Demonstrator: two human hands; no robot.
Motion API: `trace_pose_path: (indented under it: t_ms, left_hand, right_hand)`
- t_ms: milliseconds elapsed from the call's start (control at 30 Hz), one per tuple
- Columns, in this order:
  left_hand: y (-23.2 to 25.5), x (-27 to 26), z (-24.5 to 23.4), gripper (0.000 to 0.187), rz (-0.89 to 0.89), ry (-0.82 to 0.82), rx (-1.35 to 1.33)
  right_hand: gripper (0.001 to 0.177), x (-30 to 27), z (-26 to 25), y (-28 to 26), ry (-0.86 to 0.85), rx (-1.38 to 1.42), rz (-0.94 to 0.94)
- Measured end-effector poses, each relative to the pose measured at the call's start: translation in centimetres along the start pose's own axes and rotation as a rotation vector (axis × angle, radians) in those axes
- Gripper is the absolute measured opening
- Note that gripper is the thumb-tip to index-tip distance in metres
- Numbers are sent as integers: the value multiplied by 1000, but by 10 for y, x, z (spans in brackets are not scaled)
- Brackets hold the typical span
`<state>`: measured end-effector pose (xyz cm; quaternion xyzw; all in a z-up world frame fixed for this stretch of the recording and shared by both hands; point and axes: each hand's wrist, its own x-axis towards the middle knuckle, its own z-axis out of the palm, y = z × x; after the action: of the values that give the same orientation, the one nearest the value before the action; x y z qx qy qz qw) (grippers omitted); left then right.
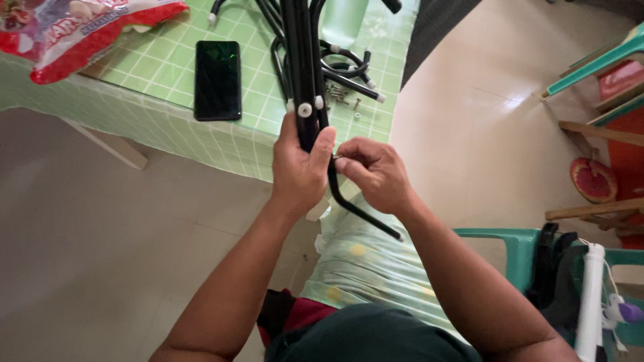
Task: The person assembles black metal frame components by hand, inserting and tightening small metal fasteners to join curved and straight pieces. The person repeatedly aligns the parts, inserts fasteners, and tightens them to secure the joints.
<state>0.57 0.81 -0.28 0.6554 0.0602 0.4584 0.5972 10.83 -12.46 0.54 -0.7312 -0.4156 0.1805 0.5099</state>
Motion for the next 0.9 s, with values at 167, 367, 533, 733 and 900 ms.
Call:
trace_pose_path:
  t_ms: [167,367,533,733,900]
  left_hand:
    - [-4,13,1,32,-128,26,4]
    - [-10,17,2,28,-89,33,22]
    - [-17,19,5,22,-95,24,14]
    - [-23,25,4,25,-191,20,-198]
    - [-26,31,0,26,-210,59,-201]
  right_hand:
    - [19,17,-1,1,-12,106,-39]
    - [11,37,-8,6,-80,162,42]
    - [8,39,-15,22,-44,142,-97]
    - [9,52,-21,39,-45,382,-277]
    - [10,61,-28,35,197,-347,-201]
